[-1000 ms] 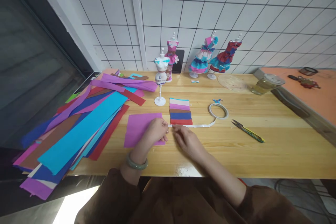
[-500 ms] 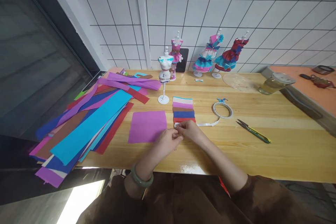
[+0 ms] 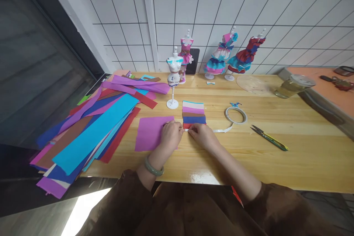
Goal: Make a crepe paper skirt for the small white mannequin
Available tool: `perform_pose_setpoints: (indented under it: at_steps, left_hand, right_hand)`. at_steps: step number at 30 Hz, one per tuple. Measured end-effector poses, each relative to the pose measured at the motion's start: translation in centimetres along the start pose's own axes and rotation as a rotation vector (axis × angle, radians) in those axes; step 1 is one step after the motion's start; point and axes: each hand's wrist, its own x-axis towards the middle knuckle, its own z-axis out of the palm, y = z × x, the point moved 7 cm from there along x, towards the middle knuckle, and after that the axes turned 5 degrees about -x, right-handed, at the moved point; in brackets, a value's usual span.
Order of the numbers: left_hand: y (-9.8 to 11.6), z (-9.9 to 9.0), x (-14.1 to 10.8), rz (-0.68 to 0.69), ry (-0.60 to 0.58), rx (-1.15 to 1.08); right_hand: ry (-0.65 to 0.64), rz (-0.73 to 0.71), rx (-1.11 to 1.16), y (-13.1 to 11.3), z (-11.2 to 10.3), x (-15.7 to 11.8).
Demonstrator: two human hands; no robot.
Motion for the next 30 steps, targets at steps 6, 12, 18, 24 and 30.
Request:
perform_pose_setpoints:
  at_steps: [6,12,18,24,30]
  left_hand:
    - [-0.4,0.4,0.2,0.012,0.01,-0.008]
    - [-0.4,0.2,0.2,-0.018,-0.005,-0.023]
    - [-0.1,0.2,0.0,-0.024,0.023,0.015]
    - [-0.3,0.4,0.1,-0.041,0.061,0.061]
    - [-0.3,0.4,0.1,-0.043,0.055,0.077]
  right_hand:
    - [-0.007,-0.009,-0.002,0.2,0.3,0.1]
    - [-0.02,-0.019,0.004,0.3,0.5,0.2]
    - [-0.018,-0.02,-0.005,0.3,0.6,0.2]
    - [-0.033,-0.033,-0.037,0.5,0.3,-0.1]
    - [0.023,0.021,-0.146,3.0,-2.1,-1.4]
